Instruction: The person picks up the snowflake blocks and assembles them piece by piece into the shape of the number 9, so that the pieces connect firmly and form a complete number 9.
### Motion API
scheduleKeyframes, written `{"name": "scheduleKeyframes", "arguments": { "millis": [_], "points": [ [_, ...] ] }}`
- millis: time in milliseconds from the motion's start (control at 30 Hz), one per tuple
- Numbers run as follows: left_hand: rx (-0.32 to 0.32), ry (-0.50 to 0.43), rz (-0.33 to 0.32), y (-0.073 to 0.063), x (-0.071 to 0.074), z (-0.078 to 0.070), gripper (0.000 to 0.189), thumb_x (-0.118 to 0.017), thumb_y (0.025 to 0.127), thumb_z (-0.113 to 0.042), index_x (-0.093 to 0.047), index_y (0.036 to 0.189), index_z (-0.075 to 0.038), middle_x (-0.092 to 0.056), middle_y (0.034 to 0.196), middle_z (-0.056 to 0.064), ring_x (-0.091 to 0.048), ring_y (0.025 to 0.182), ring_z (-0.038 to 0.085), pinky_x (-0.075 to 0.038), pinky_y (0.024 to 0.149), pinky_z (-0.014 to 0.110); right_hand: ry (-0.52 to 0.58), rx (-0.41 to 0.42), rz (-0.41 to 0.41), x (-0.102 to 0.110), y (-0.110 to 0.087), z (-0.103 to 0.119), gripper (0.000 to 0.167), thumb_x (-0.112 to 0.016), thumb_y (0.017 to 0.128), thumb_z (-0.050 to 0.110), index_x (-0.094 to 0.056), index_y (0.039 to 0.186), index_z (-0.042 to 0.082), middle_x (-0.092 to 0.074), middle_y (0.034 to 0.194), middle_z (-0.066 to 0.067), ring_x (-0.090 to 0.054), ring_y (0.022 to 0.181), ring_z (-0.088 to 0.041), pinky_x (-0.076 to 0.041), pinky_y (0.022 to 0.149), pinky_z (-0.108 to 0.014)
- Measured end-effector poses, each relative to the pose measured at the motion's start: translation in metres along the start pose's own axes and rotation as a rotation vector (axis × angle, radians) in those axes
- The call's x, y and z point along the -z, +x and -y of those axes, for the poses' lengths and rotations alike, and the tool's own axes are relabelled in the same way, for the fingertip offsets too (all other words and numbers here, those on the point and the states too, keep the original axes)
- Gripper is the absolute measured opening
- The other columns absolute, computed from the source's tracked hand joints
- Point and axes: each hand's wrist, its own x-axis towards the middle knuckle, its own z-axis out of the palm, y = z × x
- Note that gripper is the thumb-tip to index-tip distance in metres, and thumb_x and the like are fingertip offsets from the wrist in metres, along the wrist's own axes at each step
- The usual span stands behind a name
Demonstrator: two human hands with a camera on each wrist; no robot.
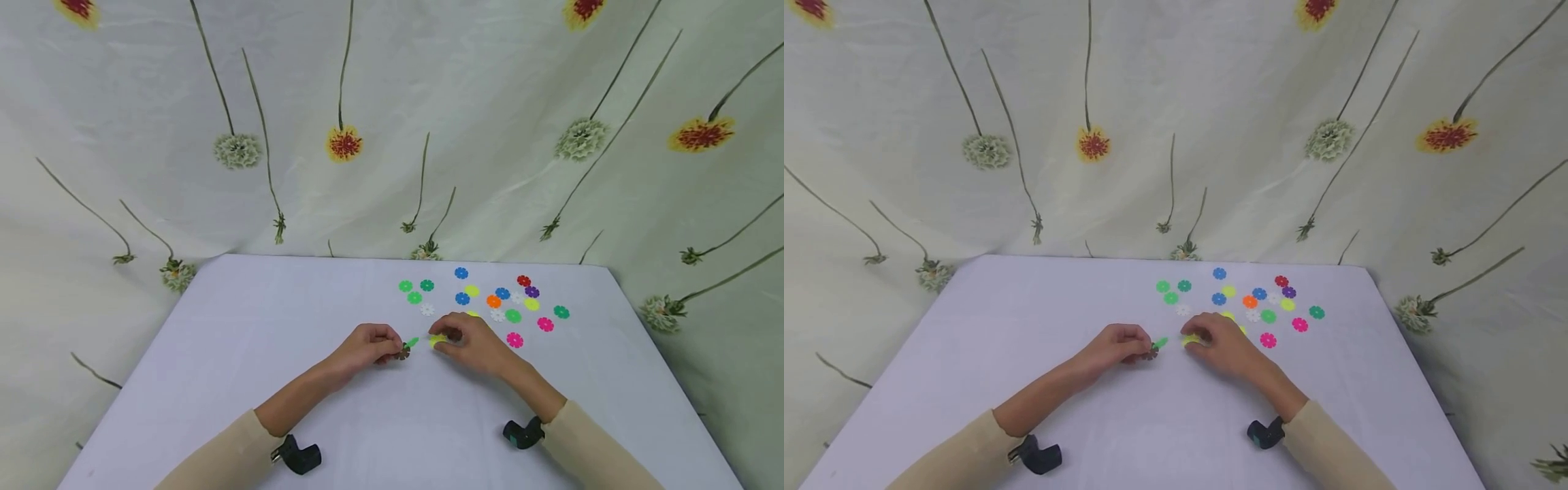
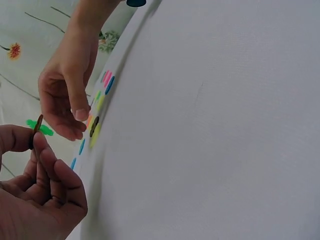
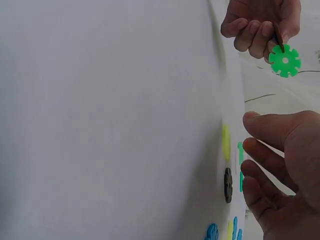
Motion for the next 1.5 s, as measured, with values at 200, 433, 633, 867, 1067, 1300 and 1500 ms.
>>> {"name": "scheduleKeyframes", "arguments": {
  "millis": [200,433,633,867,1067,1300,1500],
  "points": [
    [0.012,0.008,0.012,-0.001,0.001,0.002,0.018,-0.068,0.100,-0.016,-0.072,0.106,0.000,-0.068,0.083,-0.007,-0.057,0.079,0.011,-0.048,0.073,0.024,-0.213,-0.071,0.024,-0.001,0.003,-0.007,0.028,-0.081,0.095,0.024,-0.076,0.123,0.019,-0.073,0.119,0.003,-0.054,0.111,-0.015,-0.055,0.099,-0.039],
    [0.014,0.005,0.007,-0.001,0.002,0.005,0.019,-0.068,0.099,-0.016,-0.072,0.106,0.001,-0.067,0.081,-0.007,-0.057,0.078,0.011,-0.047,0.072,0.024,-0.264,-0.077,0.043,-0.005,0.005,-0.012,0.024,-0.080,0.097,0.027,-0.071,0.117,0.018,-0.065,0.120,0.000,-0.046,0.111,-0.019,-0.047,0.098,-0.042],
    [0.012,0.012,0.001,-0.001,0.002,0.005,0.020,-0.068,0.100,-0.017,-0.072,0.107,0.001,-0.067,0.082,-0.006,-0.058,0.079,0.010,-0.048,0.073,0.023,-0.238,-0.067,0.040,-0.006,0.007,-0.009,0.023,-0.080,0.097,0.023,-0.068,0.115,0.015,-0.065,0.118,-0.002,-0.045,0.110,-0.021,-0.044,0.102,-0.044],
    [0.006,0.015,0.004,-0.002,0.002,0.003,0.021,-0.067,0.101,-0.017,-0.071,0.108,0.003,-0.067,0.083,-0.006,-0.058,0.079,0.010,-0.048,0.073,0.023,-0.165,-0.031,0.004,-0.012,0.007,-0.009,0.021,-0.075,0.099,0.014,-0.062,0.115,0.020,-0.069,0.105,0.006,-0.054,0.101,-0.012,-0.053,0.093,-0.032],
    [0.004,0.025,-0.003,-0.002,0.002,0.002,0.021,-0.067,0.101,-0.016,-0.072,0.107,0.003,-0.066,0.083,-0.006,-0.057,0.079,0.011,-0.048,0.073,0.023,0.076,-0.032,-0.024,-0.011,0.005,-0.009,0.014,-0.069,0.103,0.010,-0.068,0.114,0.020,-0.073,0.103,0.005,-0.065,0.094,-0.012,-0.058,0.088,-0.024],
    [0.008,0.030,-0.001,0.000,0.001,0.002,0.021,-0.066,0.101,-0.016,-0.071,0.108,0.003,-0.067,0.083,-0.006,-0.058,0.079,0.011,-0.048,0.073,0.023,0.241,-0.125,-0.048,-0.009,0.004,-0.009,0.013,-0.071,0.102,0.012,-0.071,0.114,0.020,-0.074,0.104,0.001,-0.067,0.095,-0.016,-0.057,0.087,-0.020],
    [0.005,0.034,-0.001,0.000,0.002,0.003,0.021,-0.066,0.101,-0.015,-0.071,0.108,0.004,-0.067,0.084,-0.005,-0.058,0.080,0.011,-0.049,0.073,0.023,0.253,-0.113,-0.055,-0.009,0.006,-0.011,0.013,-0.071,0.102,0.012,-0.071,0.114,0.015,-0.074,0.105,-0.003,-0.067,0.094,-0.015,-0.057,0.086,-0.020]
  ]
}}
